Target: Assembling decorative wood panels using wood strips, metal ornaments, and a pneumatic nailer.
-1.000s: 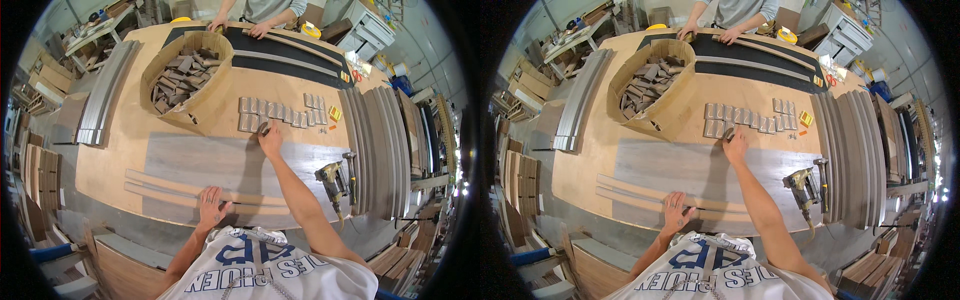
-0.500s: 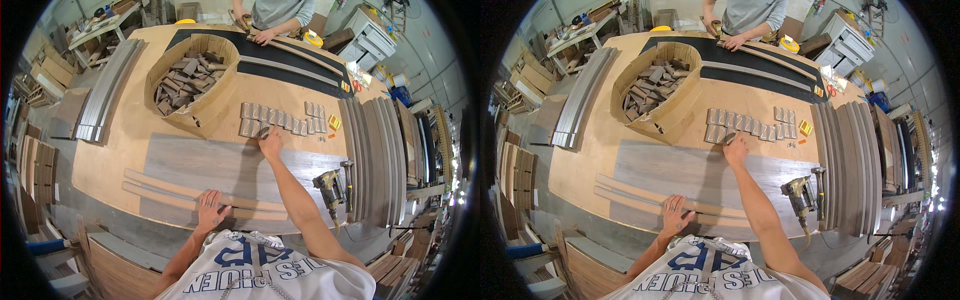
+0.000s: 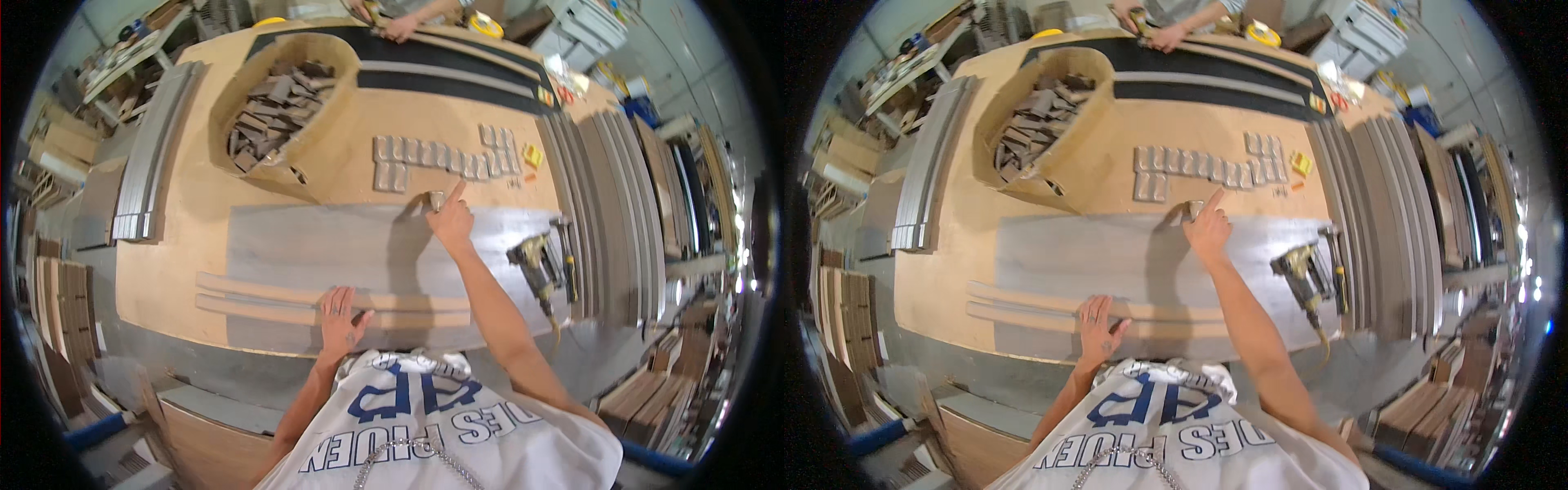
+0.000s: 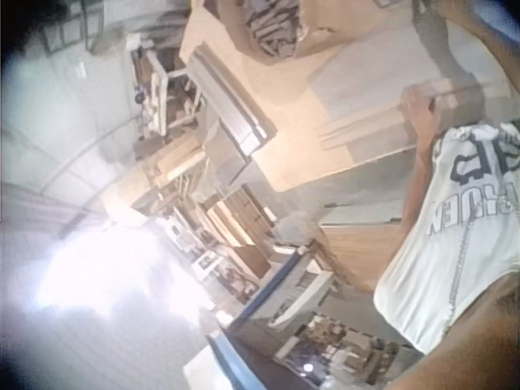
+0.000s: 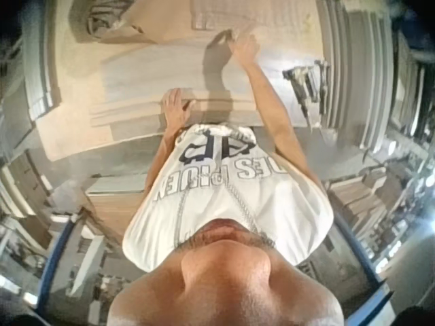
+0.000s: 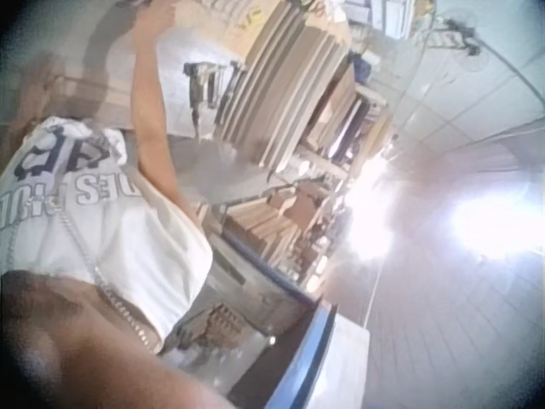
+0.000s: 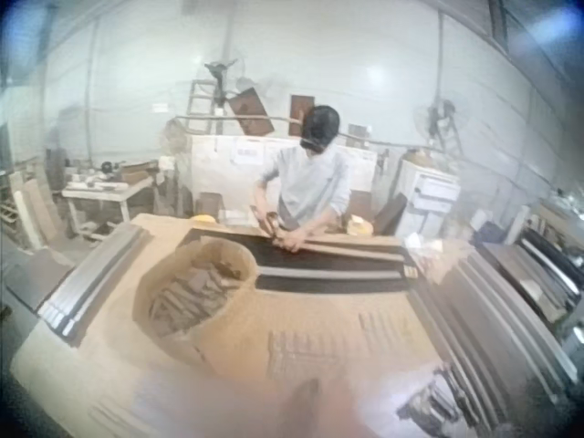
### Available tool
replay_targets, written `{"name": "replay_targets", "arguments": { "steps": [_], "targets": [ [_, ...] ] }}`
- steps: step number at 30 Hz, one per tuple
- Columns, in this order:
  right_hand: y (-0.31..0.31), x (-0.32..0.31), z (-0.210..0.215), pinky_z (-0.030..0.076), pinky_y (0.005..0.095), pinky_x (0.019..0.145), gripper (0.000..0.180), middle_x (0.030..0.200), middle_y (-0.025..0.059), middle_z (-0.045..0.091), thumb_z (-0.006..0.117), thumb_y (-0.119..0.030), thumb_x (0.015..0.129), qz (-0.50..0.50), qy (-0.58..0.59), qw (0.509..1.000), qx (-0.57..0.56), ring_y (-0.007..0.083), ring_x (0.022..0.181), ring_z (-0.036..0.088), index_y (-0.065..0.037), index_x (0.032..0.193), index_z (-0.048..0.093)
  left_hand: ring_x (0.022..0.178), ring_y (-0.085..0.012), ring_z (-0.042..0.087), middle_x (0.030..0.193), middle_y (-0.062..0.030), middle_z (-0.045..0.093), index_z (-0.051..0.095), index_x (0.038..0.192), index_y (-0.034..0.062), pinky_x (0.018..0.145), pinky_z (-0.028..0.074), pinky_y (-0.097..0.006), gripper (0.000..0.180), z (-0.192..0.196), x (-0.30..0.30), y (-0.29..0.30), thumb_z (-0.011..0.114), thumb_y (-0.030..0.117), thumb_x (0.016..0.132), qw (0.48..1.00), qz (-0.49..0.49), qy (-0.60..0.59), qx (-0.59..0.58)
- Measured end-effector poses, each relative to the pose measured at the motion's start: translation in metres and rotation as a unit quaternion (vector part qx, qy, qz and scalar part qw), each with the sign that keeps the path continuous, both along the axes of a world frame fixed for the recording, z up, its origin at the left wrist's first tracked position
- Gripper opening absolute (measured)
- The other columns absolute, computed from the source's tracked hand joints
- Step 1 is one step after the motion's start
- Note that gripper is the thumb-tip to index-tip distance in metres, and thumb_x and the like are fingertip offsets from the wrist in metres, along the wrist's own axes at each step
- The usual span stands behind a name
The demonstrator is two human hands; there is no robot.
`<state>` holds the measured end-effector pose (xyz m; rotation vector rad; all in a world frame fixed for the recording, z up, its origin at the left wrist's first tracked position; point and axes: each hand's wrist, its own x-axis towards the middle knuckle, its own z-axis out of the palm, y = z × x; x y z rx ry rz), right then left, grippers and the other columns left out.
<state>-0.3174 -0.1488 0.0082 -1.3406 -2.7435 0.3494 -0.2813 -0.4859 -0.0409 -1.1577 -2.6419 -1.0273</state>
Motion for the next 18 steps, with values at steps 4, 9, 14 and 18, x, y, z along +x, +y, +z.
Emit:
{"name": "replay_targets", "arguments": {
  "steps": [4,9,14,18],
  "targets": [
    [-0.020,0.083,-0.007,0.055,0.0485,0.080,0.104,0.100,0.0251,0.068,0.076,-0.031,0.075,-0.049,-0.006,0.998,-0.039,0.0416,0.090,0.068,0.011,0.151,0.018,0.125,-0.0408,0.049,0.129,-0.0197,0.056,0.053,0.134,-0.0009,0.106,0.039,-0.053,0.065,0.002,-0.005,0.005,0.077,0.033,0.084,1.000,-0.014,-0.003,0.005],
    [-0.040,0.135,-0.018,0.053,0.0463,0.089,0.086,0.108,0.0194,0.066,0.076,-0.018,0.075,-0.065,0.205,0.956,-0.202,0.0416,0.099,0.065,0.000,0.149,0.035,0.119,-0.0425,0.051,0.126,-0.0201,0.057,0.056,0.132,-0.0005,0.103,0.042,-0.051,0.059,0.021,-0.004,0.020,0.077,0.028,0.084,0.997,-0.012,-0.066,0.025],
    [0.008,0.161,-0.038,0.049,0.0450,0.099,0.071,0.132,0.0185,0.054,0.073,-0.008,0.074,0.135,0.100,0.985,-0.048,0.0389,0.122,0.053,-0.009,0.142,0.050,0.114,-0.0395,0.055,0.126,-0.0185,0.058,0.062,0.123,0.0027,0.099,0.046,-0.046,0.045,0.017,0.010,0.035,0.073,0.025,0.086,0.983,-0.103,-0.146,-0.029],
    [0.023,0.166,-0.034,0.048,0.0468,0.100,0.056,0.132,0.0170,0.053,0.073,-0.008,0.075,0.235,0.047,0.968,-0.077,0.0389,0.126,0.049,-0.007,0.129,0.060,0.117,-0.0369,0.054,0.127,-0.0160,0.058,0.062,0.121,0.0025,0.098,0.046,-0.045,0.042,0.004,0.032,0.065,0.072,0.024,0.086,0.946,-0.299,-0.102,-0.067]
  ]
}}
